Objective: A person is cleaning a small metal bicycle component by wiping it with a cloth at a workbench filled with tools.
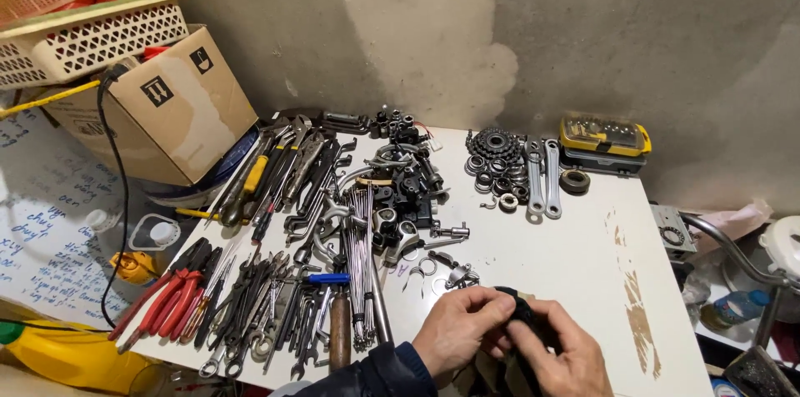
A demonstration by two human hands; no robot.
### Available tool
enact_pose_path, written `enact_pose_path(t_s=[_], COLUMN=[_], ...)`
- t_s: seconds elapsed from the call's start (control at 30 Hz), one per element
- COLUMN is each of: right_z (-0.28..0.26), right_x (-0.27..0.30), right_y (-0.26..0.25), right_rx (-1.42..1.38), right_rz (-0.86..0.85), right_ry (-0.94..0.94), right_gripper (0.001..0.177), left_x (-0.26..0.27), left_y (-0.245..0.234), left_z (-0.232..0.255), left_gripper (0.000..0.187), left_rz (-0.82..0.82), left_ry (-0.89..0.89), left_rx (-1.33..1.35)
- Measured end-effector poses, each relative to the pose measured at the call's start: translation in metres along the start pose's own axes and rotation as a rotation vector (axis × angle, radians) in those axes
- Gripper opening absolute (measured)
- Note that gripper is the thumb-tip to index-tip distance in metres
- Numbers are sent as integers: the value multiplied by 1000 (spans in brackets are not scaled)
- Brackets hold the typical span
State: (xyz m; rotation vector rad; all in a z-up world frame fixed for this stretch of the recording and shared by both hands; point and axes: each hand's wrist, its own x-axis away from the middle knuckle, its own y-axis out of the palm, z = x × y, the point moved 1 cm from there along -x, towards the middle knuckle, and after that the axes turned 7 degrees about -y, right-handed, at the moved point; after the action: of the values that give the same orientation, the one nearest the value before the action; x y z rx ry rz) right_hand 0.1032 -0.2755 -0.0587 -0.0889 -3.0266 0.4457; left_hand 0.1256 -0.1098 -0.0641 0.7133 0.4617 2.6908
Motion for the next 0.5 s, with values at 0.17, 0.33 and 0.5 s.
enact_pose_path(t_s=[0.17, 0.33, 0.5], right_z=[23, 32, 76], right_x=[-2, -13, -31], right_y=[-4, -17, -22], right_rx=[-67, 152, -231], right_rz=[-100, -141, -178], right_ry=[-222, -523, -95], right_gripper=[30, 38, 33], left_x=[2, -2, 11], left_y=[-1, -1, 10], left_z=[2, -5, 1], left_gripper=[24, 13, 23], left_rz=[47, 46, 163], left_ry=[-41, -11, 178], left_rx=[13, 55, -215])
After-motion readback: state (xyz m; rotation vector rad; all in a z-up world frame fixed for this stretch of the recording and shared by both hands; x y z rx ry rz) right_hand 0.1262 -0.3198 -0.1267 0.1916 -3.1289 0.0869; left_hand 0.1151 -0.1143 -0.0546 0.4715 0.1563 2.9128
